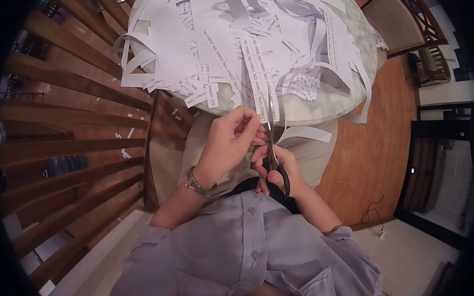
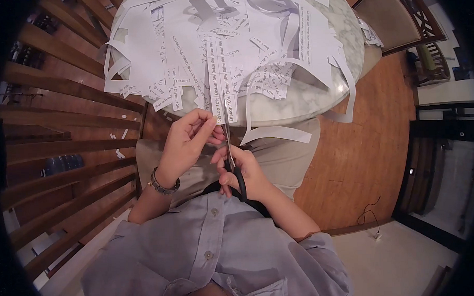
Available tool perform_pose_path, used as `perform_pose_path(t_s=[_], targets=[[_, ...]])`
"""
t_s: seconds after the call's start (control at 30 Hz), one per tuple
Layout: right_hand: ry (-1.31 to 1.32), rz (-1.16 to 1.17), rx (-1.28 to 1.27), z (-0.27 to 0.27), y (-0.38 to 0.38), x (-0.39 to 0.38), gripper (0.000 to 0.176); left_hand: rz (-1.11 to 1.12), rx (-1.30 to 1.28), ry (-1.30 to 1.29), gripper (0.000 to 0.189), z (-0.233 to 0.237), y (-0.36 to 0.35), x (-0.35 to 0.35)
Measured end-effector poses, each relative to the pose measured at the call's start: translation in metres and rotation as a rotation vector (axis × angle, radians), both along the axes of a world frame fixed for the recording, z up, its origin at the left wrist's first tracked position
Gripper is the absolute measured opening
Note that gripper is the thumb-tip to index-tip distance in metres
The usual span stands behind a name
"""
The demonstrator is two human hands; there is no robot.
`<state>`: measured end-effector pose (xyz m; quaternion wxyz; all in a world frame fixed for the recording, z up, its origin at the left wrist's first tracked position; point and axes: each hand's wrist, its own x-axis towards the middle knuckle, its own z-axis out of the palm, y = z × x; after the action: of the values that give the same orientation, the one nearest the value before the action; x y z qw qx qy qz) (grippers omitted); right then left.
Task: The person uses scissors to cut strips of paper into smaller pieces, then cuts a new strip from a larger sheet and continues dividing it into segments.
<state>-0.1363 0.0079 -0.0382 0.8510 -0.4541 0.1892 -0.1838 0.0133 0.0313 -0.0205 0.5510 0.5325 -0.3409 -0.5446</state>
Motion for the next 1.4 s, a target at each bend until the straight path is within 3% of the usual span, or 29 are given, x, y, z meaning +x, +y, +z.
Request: perform_pose_path(t_s=[0.67,0.87,1.13,1.23,1.3,1.4], targets=[[0.056,-0.020,-0.020,0.003,0.005,0.002,0.033,0.003,-0.011,0.028,0.013,0.001,0.001,0.002],[0.073,-0.021,-0.023,0.004,0.005,0.002,0.029,-0.027,0.069,-0.026,0.022,0.010,-0.009,0.016],[0.105,-0.026,-0.046,0.006,0.007,0.005,0.027,0.025,0.035,-0.362,0.024,0.006,-0.027,0.019],[0.124,-0.014,-0.025,0.004,0.006,0.004,0.031,0.024,0.021,-0.336,0.024,0.006,-0.025,0.019],[-0.022,-0.018,-0.004,0.001,0.006,0.004,0.045,-0.002,-0.003,-0.330,0.025,0.004,-0.022,0.017],[-0.041,-0.045,0.004,0.001,0.004,0.005,0.061,-0.043,-0.040,-0.313,0.025,0.005,-0.015,0.012]])
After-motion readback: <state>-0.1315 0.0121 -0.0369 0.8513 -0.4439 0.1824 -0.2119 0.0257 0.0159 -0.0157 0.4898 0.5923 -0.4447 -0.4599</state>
